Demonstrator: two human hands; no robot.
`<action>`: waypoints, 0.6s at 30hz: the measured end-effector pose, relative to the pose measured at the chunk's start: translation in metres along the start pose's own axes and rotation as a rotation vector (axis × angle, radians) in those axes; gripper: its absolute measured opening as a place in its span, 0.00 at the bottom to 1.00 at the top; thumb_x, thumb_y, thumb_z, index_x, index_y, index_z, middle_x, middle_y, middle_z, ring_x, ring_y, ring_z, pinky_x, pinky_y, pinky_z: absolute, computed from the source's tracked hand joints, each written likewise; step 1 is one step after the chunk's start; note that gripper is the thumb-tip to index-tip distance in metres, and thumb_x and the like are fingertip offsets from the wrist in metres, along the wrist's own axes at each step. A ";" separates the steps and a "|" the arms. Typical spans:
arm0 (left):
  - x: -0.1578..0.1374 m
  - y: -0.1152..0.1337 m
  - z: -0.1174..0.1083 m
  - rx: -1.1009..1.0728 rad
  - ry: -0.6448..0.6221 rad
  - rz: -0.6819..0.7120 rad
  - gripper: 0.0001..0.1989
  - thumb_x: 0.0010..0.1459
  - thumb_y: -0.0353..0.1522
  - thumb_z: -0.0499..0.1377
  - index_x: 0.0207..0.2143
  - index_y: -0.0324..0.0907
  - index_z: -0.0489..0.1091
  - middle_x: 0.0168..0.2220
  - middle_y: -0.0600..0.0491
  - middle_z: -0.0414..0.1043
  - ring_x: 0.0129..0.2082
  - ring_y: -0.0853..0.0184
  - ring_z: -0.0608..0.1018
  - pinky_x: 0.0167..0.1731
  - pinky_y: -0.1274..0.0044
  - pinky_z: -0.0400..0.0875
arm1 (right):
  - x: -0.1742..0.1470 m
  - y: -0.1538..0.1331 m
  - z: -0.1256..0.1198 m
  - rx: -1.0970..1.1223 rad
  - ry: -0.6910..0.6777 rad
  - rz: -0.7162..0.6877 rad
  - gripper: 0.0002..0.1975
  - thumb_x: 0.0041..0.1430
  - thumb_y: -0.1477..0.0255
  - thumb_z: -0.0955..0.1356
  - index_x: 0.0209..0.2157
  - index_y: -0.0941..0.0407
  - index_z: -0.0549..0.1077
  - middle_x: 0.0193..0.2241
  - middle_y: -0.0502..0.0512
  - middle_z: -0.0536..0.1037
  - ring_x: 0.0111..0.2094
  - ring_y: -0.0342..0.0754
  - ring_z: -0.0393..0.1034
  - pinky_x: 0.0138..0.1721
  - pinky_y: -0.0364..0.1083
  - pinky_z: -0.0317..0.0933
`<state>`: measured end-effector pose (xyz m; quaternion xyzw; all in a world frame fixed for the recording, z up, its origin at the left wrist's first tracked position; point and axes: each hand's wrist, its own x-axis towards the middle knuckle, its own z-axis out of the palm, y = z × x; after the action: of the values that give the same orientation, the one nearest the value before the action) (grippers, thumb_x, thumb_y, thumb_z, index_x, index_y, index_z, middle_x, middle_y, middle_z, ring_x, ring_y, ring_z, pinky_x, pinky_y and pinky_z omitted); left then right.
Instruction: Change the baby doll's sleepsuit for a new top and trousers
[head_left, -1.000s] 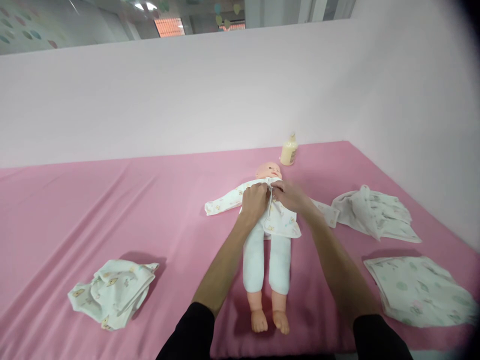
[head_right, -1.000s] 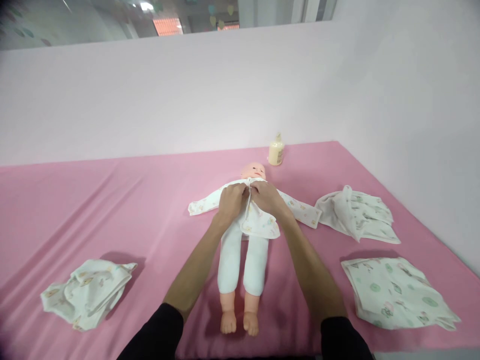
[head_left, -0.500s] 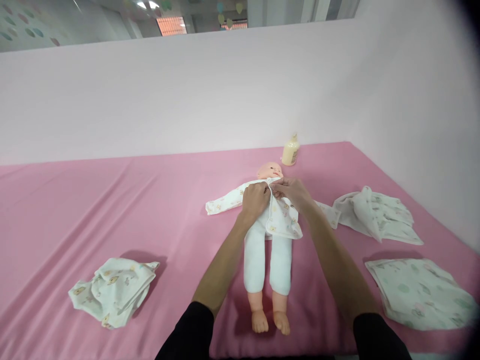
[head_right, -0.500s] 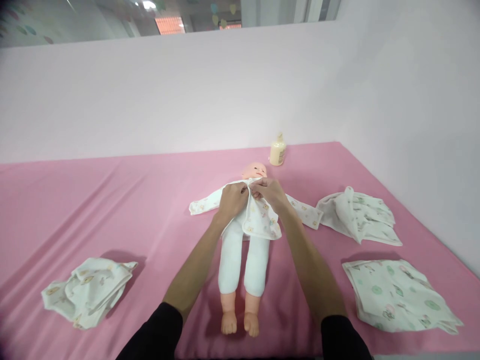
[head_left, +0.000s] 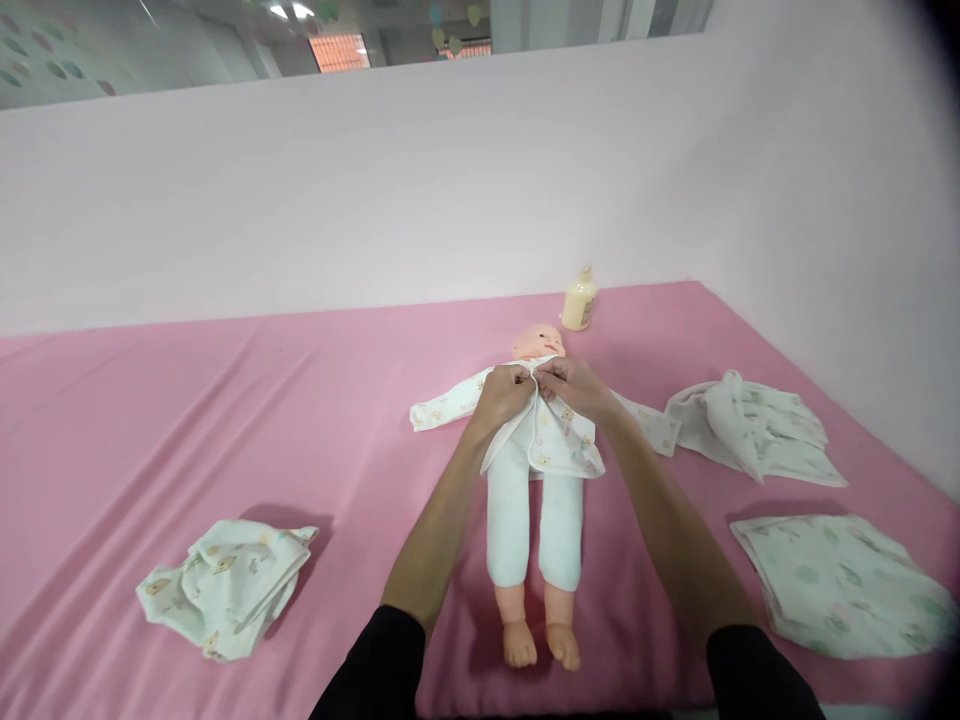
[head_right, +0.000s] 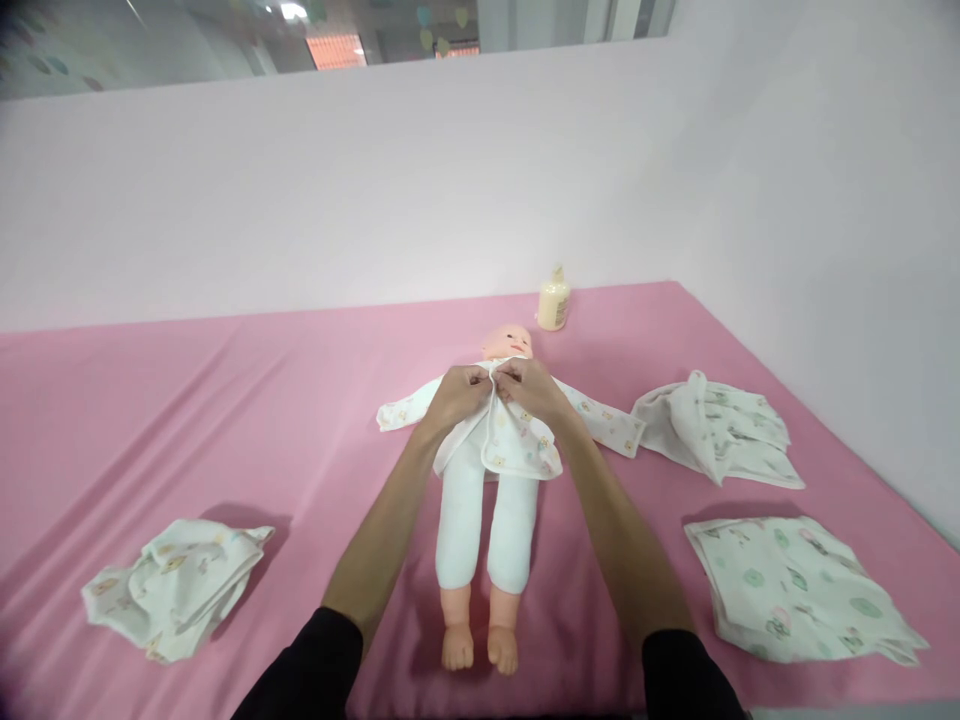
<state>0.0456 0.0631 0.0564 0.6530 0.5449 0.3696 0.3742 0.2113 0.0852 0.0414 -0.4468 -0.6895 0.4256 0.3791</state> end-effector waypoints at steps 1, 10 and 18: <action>0.001 -0.002 -0.002 -0.063 -0.040 -0.032 0.09 0.50 0.31 0.53 0.20 0.40 0.56 0.21 0.58 0.52 0.23 0.74 0.56 0.25 0.77 0.48 | 0.000 0.002 0.000 -0.007 -0.003 -0.007 0.07 0.59 0.69 0.67 0.32 0.57 0.75 0.24 0.50 0.76 0.26 0.44 0.71 0.33 0.44 0.66; 0.005 -0.010 -0.014 -0.454 -0.220 -0.148 0.15 0.53 0.37 0.60 0.21 0.38 0.63 0.23 0.56 0.59 0.25 0.75 0.60 0.28 0.77 0.53 | -0.003 -0.006 0.000 -0.175 -0.006 -0.062 0.11 0.62 0.67 0.64 0.34 0.56 0.77 0.25 0.50 0.75 0.29 0.46 0.70 0.33 0.45 0.62; 0.010 -0.015 -0.012 -0.520 -0.196 -0.204 0.12 0.49 0.36 0.66 0.28 0.34 0.76 0.31 0.49 0.74 0.33 0.71 0.73 0.38 0.77 0.64 | -0.006 -0.008 -0.008 -0.170 -0.079 -0.081 0.15 0.65 0.63 0.64 0.30 0.56 0.76 0.29 0.52 0.78 0.30 0.45 0.71 0.36 0.46 0.62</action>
<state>0.0298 0.0756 0.0489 0.5098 0.4560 0.3926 0.6148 0.2181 0.0798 0.0513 -0.4320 -0.7551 0.3670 0.3294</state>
